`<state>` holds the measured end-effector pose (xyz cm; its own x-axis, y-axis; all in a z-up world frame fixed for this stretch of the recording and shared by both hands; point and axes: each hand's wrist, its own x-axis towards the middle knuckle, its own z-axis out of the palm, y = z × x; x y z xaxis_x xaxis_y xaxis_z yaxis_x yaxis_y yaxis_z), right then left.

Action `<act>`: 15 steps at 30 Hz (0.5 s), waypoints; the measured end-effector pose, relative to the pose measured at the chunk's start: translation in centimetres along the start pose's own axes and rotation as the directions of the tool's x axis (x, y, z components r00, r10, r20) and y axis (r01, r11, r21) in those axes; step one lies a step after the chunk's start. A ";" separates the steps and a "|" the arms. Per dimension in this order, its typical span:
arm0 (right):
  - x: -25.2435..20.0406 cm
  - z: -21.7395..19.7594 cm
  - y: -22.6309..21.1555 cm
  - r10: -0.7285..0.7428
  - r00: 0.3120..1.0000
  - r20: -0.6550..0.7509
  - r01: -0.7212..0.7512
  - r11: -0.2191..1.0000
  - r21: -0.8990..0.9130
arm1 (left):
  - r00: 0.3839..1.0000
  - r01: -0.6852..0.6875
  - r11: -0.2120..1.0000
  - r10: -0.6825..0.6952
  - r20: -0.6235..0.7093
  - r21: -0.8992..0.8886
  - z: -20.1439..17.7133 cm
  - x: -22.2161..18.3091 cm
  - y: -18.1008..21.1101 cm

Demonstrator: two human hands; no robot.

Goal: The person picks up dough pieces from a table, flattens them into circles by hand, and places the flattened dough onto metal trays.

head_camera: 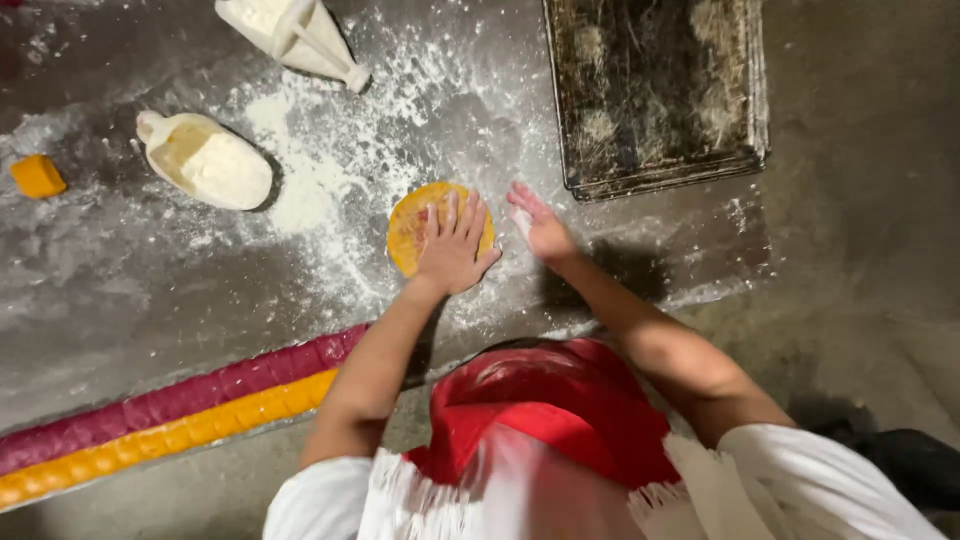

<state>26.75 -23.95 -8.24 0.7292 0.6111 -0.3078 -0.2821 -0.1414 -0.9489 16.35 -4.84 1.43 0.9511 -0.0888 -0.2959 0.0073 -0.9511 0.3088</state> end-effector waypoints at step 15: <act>-8.4 10.9 -12.6 0.193 0.908 0.371 0.367 0.061 -0.928 | 0.790 -0.122 0.697 -0.363 -0.494 -0.707 0.3 -4.1 -9.8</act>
<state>17.38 -18.85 7.10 0.3765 0.8170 -0.4368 0.8290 -0.5076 -0.2348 12.31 4.74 -0.71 0.9013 0.4214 0.1007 0.1075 -0.4426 0.8902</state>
